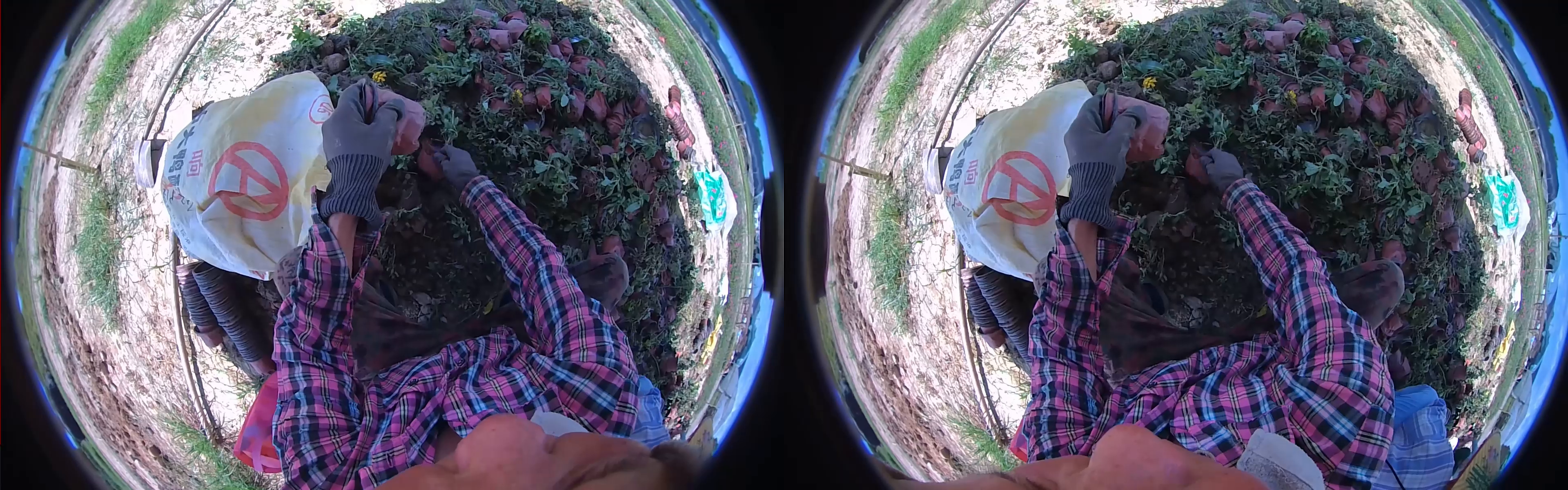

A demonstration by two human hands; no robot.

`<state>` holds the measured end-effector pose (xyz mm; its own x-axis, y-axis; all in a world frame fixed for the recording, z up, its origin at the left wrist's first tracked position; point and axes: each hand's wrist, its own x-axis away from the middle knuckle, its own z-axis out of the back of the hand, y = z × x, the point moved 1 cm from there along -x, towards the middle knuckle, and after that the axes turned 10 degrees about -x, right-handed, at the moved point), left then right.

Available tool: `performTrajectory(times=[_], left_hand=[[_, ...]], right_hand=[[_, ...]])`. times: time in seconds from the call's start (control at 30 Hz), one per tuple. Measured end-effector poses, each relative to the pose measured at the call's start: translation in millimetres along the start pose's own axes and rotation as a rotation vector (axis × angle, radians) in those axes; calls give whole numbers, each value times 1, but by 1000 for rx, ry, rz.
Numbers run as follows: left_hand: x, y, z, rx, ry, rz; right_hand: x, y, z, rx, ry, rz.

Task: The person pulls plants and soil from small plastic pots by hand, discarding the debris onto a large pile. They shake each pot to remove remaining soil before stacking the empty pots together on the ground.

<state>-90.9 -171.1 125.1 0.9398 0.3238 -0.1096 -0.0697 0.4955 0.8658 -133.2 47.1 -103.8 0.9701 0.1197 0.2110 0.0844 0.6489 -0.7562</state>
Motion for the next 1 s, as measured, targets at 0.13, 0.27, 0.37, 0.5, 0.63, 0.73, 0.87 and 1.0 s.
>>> performTrajectory(times=[0.13,0.27,0.37,0.5,0.63,0.73,0.87,1.0], left_hand=[[-4,-4,7,104,59,11],[-3,1,8,70,62,34],[-2,4,-1,75,43,17],[-3,5,0,157,28,27],[-4,3,1,147,27,25],[-3,3,1,178,31,28],[0,8,7,98,90,-9],[-4,8,13,101,141,-17]], right_hand=[[10,-22,20,-623,-131,-337],[7,-17,34,-1156,-355,-467],[-16,1,6,-1331,-408,-410],[-7,-45,-4,-763,-255,42],[-20,-31,-3,1,-292,44],[-31,-28,-12,-48,-205,106],[-28,-45,-35,184,-48,26],[-25,-60,-39,200,109,381]])
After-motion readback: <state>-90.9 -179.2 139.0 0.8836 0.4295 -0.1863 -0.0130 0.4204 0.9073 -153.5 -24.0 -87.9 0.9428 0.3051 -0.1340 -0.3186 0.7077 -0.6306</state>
